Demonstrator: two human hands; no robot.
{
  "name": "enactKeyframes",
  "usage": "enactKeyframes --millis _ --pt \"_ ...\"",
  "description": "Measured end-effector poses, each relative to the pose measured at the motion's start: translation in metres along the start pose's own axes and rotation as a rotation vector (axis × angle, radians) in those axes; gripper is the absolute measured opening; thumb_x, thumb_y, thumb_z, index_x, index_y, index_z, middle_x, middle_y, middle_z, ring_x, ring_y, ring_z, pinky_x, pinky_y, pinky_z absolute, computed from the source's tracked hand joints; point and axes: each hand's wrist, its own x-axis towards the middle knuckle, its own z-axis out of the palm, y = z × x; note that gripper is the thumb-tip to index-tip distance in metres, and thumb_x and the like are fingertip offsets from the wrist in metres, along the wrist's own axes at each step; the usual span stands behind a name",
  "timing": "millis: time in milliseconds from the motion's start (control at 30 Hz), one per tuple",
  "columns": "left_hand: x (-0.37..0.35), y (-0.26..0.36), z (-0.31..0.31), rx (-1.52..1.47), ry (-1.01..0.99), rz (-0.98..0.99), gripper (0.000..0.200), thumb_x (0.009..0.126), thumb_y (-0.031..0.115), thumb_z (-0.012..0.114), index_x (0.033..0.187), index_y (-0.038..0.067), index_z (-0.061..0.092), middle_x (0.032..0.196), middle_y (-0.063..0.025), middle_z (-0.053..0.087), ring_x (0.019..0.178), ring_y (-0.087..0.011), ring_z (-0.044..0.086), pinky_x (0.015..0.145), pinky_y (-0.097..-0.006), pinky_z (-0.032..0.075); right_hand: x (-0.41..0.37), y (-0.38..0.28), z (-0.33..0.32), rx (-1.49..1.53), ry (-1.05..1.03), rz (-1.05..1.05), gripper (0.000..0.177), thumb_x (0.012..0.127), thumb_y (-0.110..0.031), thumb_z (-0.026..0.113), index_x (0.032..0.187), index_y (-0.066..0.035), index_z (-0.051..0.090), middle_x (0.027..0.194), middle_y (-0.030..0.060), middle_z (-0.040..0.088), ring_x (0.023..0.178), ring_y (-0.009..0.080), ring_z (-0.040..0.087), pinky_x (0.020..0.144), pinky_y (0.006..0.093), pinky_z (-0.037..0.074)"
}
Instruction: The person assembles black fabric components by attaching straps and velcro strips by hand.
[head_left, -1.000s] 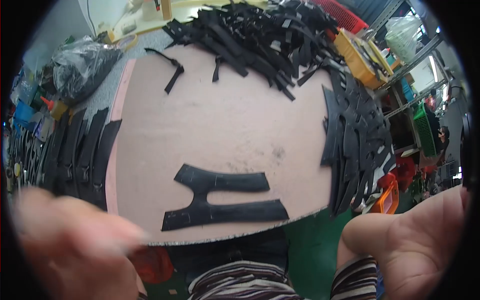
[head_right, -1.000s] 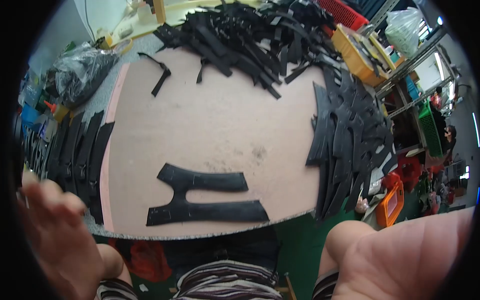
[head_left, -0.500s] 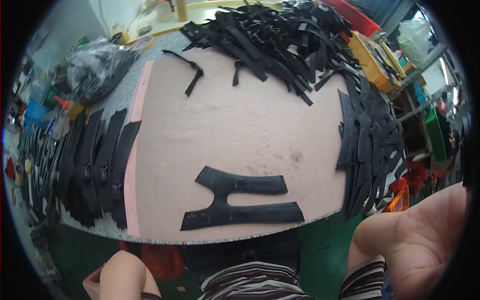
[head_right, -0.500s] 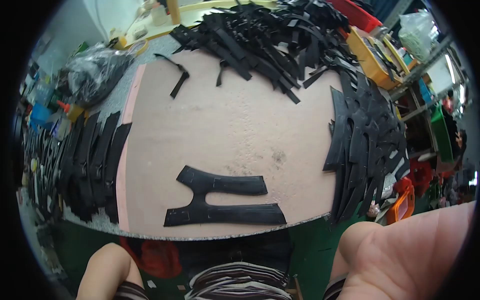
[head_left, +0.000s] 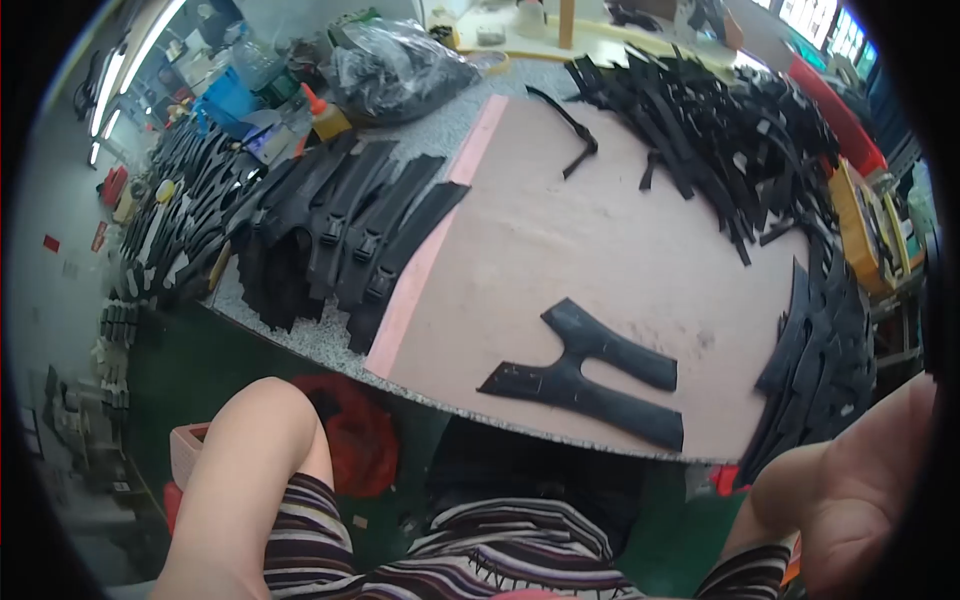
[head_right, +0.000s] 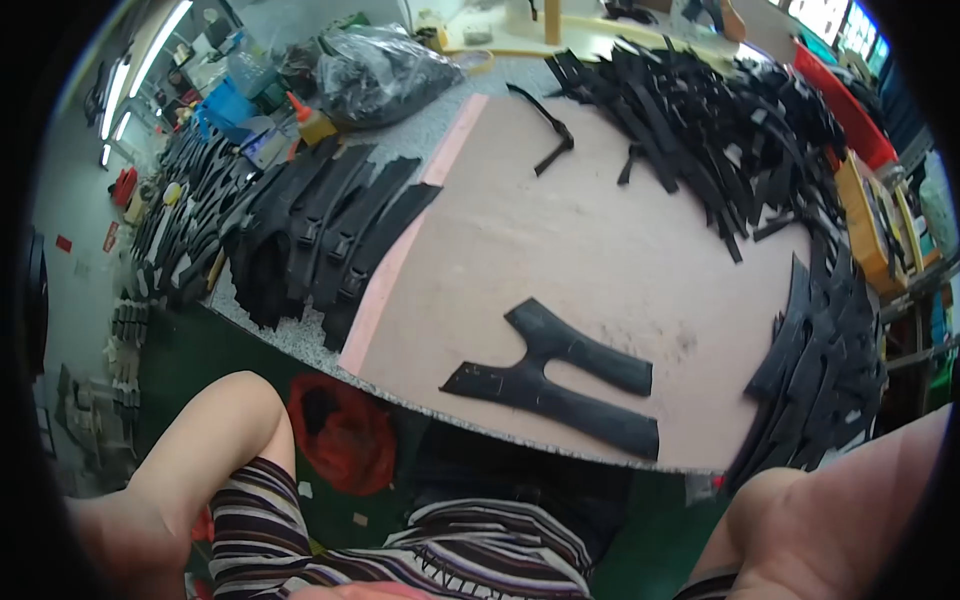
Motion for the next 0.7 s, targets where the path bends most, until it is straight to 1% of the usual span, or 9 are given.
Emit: enactKeyframes --millis 300,700 --pt "-0.009 0.01 0.012 0.096 -0.035 0.113 0.024 0.103 0.02 0.059 0.122 0.018 0.074 0.125 0.0011 0.072 0.116 -0.008 0.06 0.1 -0.0313 0.048 -0.002 0.017 0.024 0.055 -0.021 -0.012 0.058 0.088 -0.023 0.078 0.134 -0.001 0.05 0.122 0.0228 0.061 0.098 0.0288 0.063 0.084 0.0385 0.051" --pt "-0.013 0.003 0.01 0.1 -0.051 0.157 0.025 0.104 0.021 0.059 0.125 0.022 0.073 0.125 0.0077 0.071 0.124 -0.0034 0.054 0.105 -0.0295 0.043 0.001 0.02 0.036 0.073 -0.042 -0.006 0.061 0.089 -0.024 0.076 0.138 -0.001 0.046 0.126 0.0247 0.059 0.099 0.0295 0.062 0.084 0.0392 0.05"
